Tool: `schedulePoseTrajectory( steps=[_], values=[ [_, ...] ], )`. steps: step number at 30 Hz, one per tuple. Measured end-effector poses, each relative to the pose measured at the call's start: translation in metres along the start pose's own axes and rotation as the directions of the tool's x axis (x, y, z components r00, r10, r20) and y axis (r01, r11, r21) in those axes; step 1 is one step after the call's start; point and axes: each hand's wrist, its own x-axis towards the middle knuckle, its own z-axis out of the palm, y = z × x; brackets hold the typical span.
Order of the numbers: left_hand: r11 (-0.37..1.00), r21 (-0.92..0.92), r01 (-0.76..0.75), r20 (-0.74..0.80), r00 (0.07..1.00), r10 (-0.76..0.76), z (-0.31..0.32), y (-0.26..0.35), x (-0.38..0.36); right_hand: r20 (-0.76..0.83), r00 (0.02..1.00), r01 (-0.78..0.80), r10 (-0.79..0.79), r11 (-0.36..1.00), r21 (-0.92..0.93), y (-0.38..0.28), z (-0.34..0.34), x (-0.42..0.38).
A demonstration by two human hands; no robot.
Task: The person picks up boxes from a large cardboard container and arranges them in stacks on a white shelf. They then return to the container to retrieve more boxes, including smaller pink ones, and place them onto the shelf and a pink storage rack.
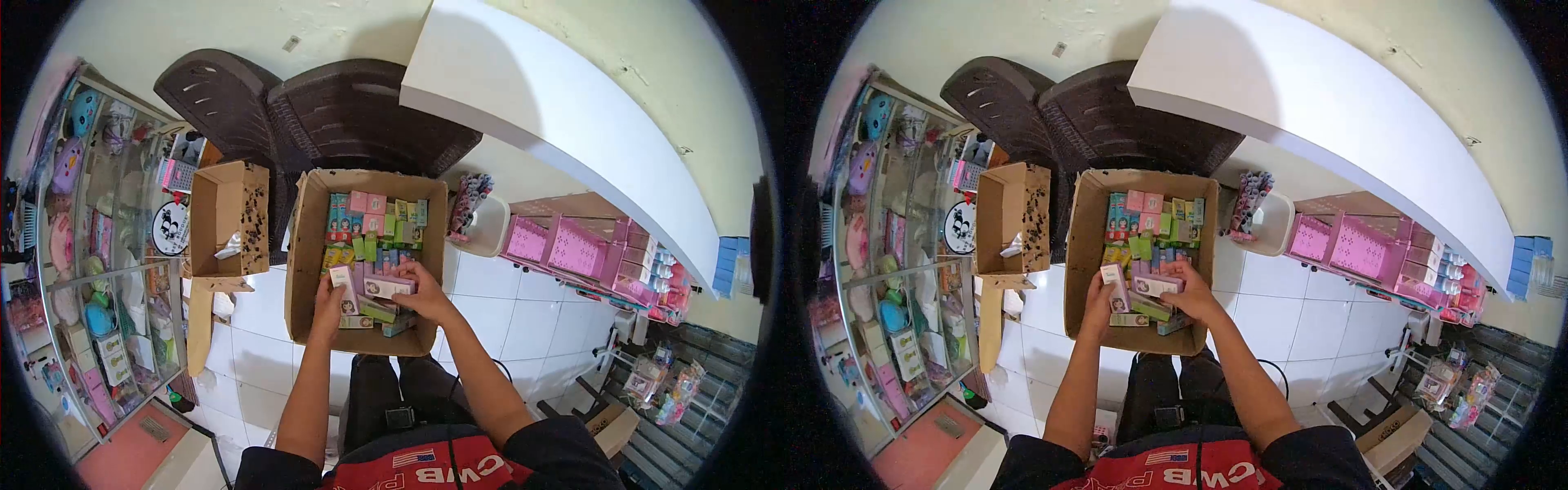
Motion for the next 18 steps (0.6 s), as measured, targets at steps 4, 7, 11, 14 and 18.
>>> schedulePoseTrajectory(
  steps=[4,7,11,14,18],
  values=[
    [0.997,-0.053,-0.050,0.004,0.999,0.051,0.004,0.002,-0.014,-0.078,0.997,0.026,-0.015,0.991,0.131,-0.006,-0.005,-0.010],
    [0.990,-0.110,-0.083,-0.017,0.996,0.082,0.013,0.014,-0.033,-0.115,0.993,0.050,-0.034,0.988,0.145,-0.019,-0.014,-0.021],
    [0.982,-0.108,-0.154,-0.017,0.988,0.153,0.027,0.039,-0.064,-0.138,0.981,0.151,-0.134,0.981,0.121,-0.044,-0.026,-0.039],
    [0.978,-0.045,-0.202,-0.034,0.979,0.201,0.031,0.049,-0.079,-0.149,0.979,0.163,-0.140,0.974,0.160,-0.052,-0.029,-0.047],
    [0.986,-0.007,-0.167,-0.038,0.985,0.167,0.027,0.042,-0.073,-0.110,0.991,0.063,-0.071,0.995,-0.077,-0.036,-0.014,-0.031]
  ],
)
